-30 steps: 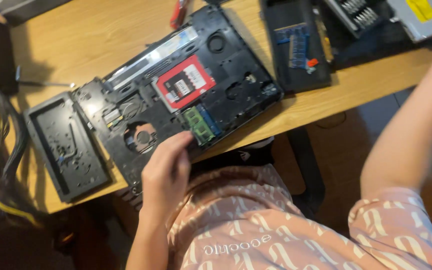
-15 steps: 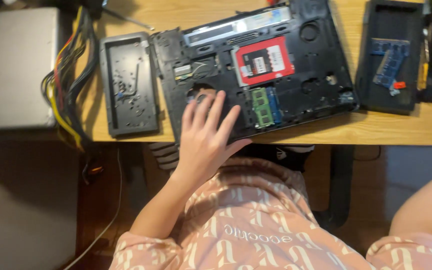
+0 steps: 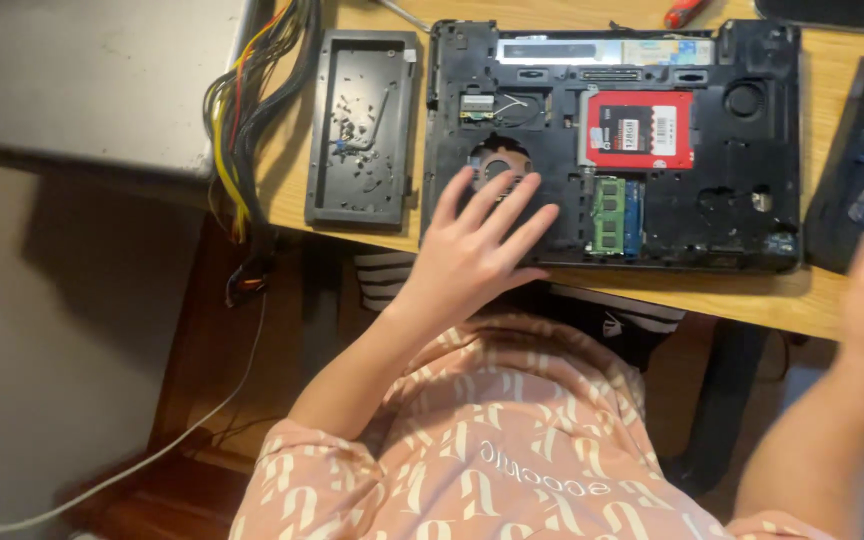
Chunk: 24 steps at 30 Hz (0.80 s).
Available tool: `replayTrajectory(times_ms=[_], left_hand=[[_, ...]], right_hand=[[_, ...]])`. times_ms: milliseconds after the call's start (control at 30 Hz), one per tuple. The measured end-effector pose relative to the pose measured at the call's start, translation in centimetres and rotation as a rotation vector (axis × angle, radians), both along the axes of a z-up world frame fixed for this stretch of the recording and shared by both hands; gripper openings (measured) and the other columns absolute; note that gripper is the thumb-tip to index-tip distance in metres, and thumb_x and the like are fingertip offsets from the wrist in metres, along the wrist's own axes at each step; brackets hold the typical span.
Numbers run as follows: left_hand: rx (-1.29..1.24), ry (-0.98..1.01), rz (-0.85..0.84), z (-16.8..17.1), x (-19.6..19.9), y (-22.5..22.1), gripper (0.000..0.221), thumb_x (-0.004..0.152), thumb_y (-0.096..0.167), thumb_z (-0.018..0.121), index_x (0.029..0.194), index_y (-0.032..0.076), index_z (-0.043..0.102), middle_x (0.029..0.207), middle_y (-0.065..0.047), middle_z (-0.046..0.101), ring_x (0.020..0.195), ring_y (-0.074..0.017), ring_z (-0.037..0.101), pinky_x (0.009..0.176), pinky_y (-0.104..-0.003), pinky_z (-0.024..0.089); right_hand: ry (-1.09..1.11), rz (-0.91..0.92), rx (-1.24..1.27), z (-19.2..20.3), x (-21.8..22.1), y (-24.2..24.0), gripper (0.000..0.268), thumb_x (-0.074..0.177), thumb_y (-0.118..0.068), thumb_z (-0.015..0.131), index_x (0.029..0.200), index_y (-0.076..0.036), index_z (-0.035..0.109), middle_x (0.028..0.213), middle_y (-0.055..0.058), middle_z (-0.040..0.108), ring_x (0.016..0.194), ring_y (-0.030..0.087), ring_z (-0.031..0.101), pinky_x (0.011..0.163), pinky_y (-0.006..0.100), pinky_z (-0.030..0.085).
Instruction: Disassembling a laptop and reinstalling internal components and the bottom cover.
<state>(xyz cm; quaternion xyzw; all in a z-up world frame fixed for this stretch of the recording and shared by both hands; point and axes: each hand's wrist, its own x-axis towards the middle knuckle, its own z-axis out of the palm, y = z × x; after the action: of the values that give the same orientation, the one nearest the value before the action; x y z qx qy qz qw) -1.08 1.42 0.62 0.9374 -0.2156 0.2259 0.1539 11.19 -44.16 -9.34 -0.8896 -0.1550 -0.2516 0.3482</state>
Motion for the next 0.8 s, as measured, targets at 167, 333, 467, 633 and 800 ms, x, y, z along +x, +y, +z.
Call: replayTrajectory(times_ms=[167, 333, 467, 633, 800], left_hand=[[-0.015, 0.044, -0.085, 0.4, -0.5, 1.2, 0.069, 0.083, 0.038, 0.083, 0.143, 0.013, 0.06, 0.15, -0.012, 0.055, 0.136, -0.0315, 0.053, 0.119, -0.056, 0.033], [0.011, 0.116, -0.1, 1.4, -0.1, 2.0, 0.064, 0.084, 0.03, 0.081, 0.142, 0.013, 0.061, 0.148, -0.012, 0.057, 0.137, -0.0302, 0.053, 0.117, -0.056, 0.033], [-0.002, 0.151, -0.121, 1.4, 0.2, 2.5, 0.062, 0.084, 0.026, 0.082, 0.141, 0.013, 0.062, 0.147, -0.012, 0.058, 0.137, -0.0308, 0.053, 0.118, -0.057, 0.033], [-0.011, 0.167, -0.085, 1.3, 0.0, 2.6, 0.06, 0.082, 0.023, 0.082, 0.138, 0.013, 0.063, 0.146, -0.012, 0.059, 0.139, -0.0327, 0.051, 0.119, -0.059, 0.031], [-0.013, 0.173, -0.041, 1.7, -0.4, 1.8, 0.059, 0.081, 0.023, 0.082, 0.136, 0.012, 0.064, 0.147, -0.013, 0.058, 0.14, -0.0335, 0.05, 0.118, -0.06, 0.03]], right_hand=[[-0.097, 0.059, -0.229, 9.6, -3.9, 10.3, 0.008, 0.111, 0.003, 0.07, 0.111, -0.005, 0.069, 0.122, 0.011, 0.071, 0.112, 0.028, 0.063, 0.099, 0.039, 0.049], [-0.029, 0.213, -0.223, 9.7, -4.5, 13.2, 0.015, 0.095, -0.003, 0.077, 0.108, -0.006, 0.07, 0.121, 0.01, 0.069, 0.116, 0.032, 0.063, 0.105, 0.045, 0.047], [-0.04, 0.167, -0.221, 9.7, -5.4, 13.8, 0.015, 0.092, -0.003, 0.077, 0.105, -0.006, 0.071, 0.12, 0.01, 0.068, 0.114, 0.033, 0.063, 0.105, 0.045, 0.047], [0.025, 0.206, -0.097, 9.7, -5.0, 12.7, 0.009, 0.096, -0.002, 0.074, 0.103, -0.006, 0.07, 0.113, 0.007, 0.07, 0.108, 0.025, 0.066, 0.097, 0.039, 0.05], [-0.081, 0.003, -0.218, 8.5, -1.2, 6.3, 0.008, 0.103, 0.003, 0.068, 0.099, -0.004, 0.071, 0.113, 0.009, 0.071, 0.114, 0.024, 0.064, 0.101, 0.037, 0.051]])
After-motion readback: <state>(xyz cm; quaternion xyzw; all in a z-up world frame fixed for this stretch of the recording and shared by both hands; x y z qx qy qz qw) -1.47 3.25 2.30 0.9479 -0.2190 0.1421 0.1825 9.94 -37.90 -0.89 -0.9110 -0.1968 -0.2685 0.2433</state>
